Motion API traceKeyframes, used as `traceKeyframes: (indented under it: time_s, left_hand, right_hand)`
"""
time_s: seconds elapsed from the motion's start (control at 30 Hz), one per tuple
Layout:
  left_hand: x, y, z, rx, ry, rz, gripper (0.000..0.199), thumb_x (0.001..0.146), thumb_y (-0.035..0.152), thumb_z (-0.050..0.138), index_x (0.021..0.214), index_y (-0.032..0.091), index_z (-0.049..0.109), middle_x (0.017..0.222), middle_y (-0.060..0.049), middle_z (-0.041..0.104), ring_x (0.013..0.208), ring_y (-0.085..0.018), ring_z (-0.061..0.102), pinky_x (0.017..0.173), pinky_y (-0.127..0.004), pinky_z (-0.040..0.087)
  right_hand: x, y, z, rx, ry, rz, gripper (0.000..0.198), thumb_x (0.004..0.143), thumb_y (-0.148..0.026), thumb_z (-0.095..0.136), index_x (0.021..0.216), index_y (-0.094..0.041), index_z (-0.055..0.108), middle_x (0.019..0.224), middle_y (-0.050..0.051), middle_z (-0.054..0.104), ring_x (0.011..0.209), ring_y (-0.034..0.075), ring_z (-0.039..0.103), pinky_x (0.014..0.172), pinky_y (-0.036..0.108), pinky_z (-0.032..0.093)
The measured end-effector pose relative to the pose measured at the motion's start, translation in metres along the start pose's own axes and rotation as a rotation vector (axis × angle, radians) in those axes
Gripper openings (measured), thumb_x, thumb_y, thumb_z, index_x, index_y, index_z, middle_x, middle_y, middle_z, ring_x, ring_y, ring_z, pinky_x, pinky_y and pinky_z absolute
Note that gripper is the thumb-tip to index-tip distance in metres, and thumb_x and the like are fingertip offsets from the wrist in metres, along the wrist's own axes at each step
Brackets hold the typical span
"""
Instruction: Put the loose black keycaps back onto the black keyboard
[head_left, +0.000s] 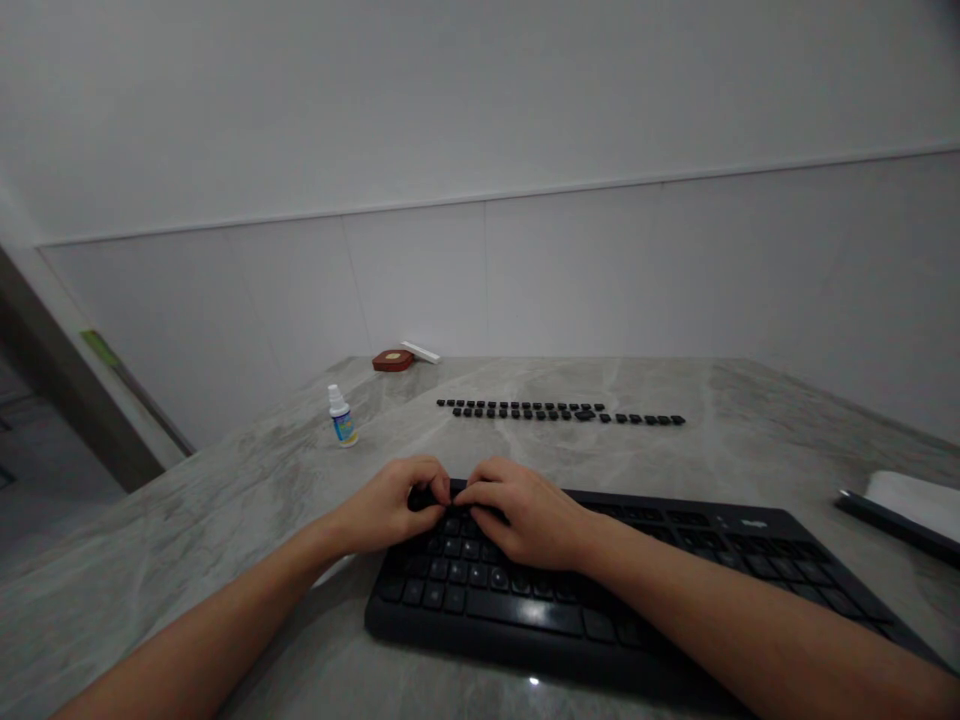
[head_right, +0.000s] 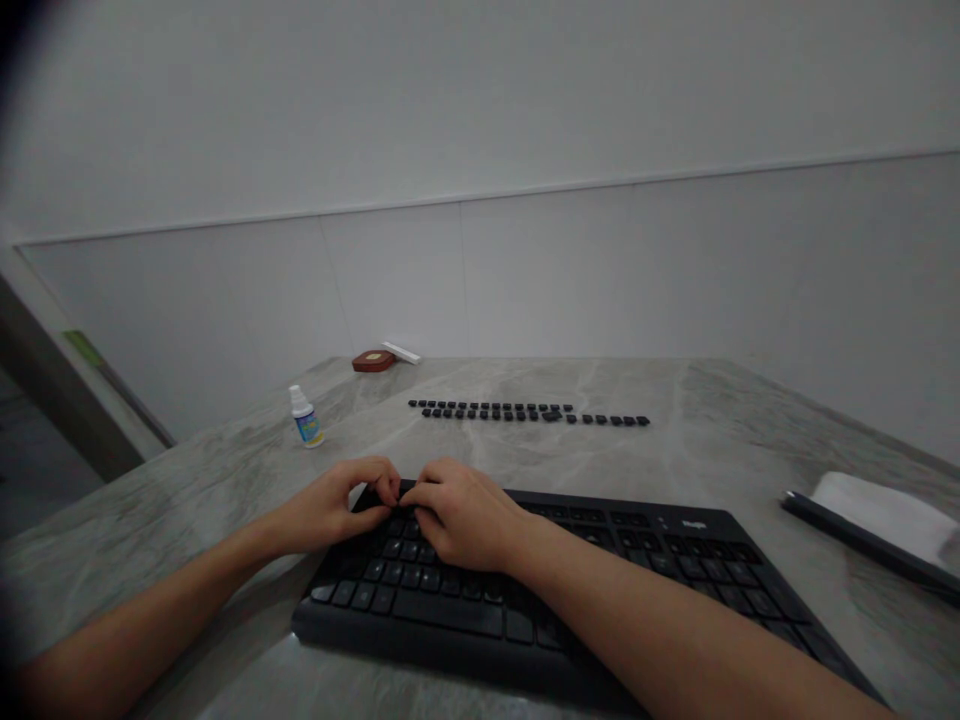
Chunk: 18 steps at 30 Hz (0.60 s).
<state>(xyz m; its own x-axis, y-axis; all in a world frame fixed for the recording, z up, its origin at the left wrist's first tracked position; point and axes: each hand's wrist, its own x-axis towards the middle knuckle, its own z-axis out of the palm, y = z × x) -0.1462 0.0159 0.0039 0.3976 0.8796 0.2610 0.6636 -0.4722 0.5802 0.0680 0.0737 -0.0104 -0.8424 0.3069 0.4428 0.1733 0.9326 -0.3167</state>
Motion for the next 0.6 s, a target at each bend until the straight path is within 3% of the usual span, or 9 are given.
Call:
traceKeyframes:
  time_s: [0.6]
  left_hand:
    - [-0.0008,0.004,-0.0005,0.057,-0.011,0.102,0.009,0.077,0.011,0.057,0.07,0.016,0.061,0.086,-0.003,0.061,0.078,-0.014,0.058,0.073,-0.027,0.047]
  right_hand:
    - [-0.0005,-0.0019,-0.001,-0.02,-0.012,-0.017,0.026,0.089,-0.016,0.052,0.107,-0.018,0.07,0.101,0.009,0.064,0.092,0.019,0.059,0.083,0.032,0.049]
